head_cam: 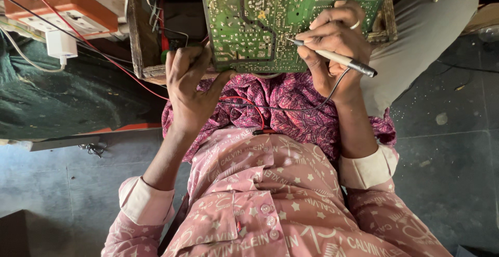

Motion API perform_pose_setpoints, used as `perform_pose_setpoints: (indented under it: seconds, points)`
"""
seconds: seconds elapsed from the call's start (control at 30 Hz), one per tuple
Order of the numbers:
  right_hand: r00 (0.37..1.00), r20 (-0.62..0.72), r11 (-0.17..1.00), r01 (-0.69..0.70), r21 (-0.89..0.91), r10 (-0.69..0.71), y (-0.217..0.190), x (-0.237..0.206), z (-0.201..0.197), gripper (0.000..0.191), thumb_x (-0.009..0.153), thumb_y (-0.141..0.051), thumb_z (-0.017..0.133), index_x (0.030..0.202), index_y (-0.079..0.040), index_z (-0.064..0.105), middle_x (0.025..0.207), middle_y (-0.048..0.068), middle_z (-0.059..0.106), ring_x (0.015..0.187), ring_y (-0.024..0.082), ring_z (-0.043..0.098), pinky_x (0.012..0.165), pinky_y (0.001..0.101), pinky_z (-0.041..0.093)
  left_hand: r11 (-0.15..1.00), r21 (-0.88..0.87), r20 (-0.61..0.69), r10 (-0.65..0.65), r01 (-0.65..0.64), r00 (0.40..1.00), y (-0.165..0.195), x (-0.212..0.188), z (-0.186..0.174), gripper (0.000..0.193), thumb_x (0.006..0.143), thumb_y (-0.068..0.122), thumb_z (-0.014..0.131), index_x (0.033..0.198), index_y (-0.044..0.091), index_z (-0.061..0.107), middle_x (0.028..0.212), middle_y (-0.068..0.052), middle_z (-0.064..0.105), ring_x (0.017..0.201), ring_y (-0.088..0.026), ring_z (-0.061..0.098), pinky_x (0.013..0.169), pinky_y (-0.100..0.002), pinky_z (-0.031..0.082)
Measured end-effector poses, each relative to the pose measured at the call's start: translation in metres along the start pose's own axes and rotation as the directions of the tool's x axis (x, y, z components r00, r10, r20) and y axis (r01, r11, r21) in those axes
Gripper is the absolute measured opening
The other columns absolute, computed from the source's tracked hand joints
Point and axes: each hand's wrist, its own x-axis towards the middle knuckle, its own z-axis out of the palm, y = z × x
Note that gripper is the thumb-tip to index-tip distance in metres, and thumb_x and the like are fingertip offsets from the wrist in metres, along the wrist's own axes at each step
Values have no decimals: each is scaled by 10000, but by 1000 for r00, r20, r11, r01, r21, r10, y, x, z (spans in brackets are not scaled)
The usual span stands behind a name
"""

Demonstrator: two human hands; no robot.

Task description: The person uses a soldering iron and solder wire to reflow or repair joints on a green printed circuit board. They hold the board on their lap, apply heat to multiple points, and occasionally adjust the board's position while working.

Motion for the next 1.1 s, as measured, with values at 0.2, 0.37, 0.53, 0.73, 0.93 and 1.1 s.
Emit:
perform_pose_setpoints:
  seconds: [0.2, 0.37, 0.53, 0.73, 0.93, 1.1]
  points:
    - [999, -21, 999, -29, 26, 30, -4, 1, 2, 186, 1016, -163, 754, 927, -43, 644, 944, 99, 767, 1006, 256, 645, 1116, 482, 394, 1000, -11, -25, 15, -16, 1000, -1, -2, -4, 572, 822, 221, 951, 1247, -70, 702, 1124, -107, 589, 979, -285, 533, 869, -411, 465]
    - [999, -22, 999, -40, 37, 41, -4, 4, 2, 195, 1002, -214, 750, 939, -61, 648, 960, 93, 791, 1067, 261, 657, 1155, 468, 380, 1000, -19, -44, 16, -17, 999, -2, -1, -1, 556, 822, 219, 949, 1229, -67, 702, 1134, -104, 598, 987, -279, 540, 870, -402, 473]
    - [1000, 19, 999, -20, -30, 20, 0, 1, 0, 197, 1016, -192, 765, 937, -49, 656, 962, 99, 793, 1070, 266, 670, 1169, 480, 373, 1000, -13, -28, 11, -11, 1000, -3, 0, 1, 562, 818, 220, 951, 1232, -65, 701, 1124, -105, 596, 984, -278, 537, 868, -403, 474]
    - [1000, 19, 1000, -22, 2, 22, 0, 1, -1, 197, 1005, -180, 754, 912, -46, 644, 934, 104, 773, 1037, 267, 651, 1146, 487, 385, 1000, 2, -23, 9, -9, 1000, -2, -2, 0, 566, 823, 215, 948, 1247, -66, 700, 1118, -108, 595, 982, -283, 533, 867, -406, 470]
    - [998, -26, 996, -63, 67, 65, -7, 3, 1, 203, 1009, -196, 752, 932, -45, 641, 962, 104, 775, 1052, 258, 654, 1147, 472, 378, 1000, -4, -17, 5, -5, 1000, -3, -3, -2, 533, 833, 208, 939, 1230, -56, 701, 1126, -104, 600, 992, -283, 535, 877, -406, 476]
    - [1000, 24, 999, -17, -47, 19, -5, 1, 2, 168, 1015, -174, 761, 954, -47, 670, 990, 111, 788, 1074, 283, 652, 1194, 520, 384, 1000, 2, -39, 9, -9, 999, -3, -2, -1, 565, 811, 228, 950, 1228, -63, 704, 1113, -104, 604, 973, -278, 532, 853, -403, 467]
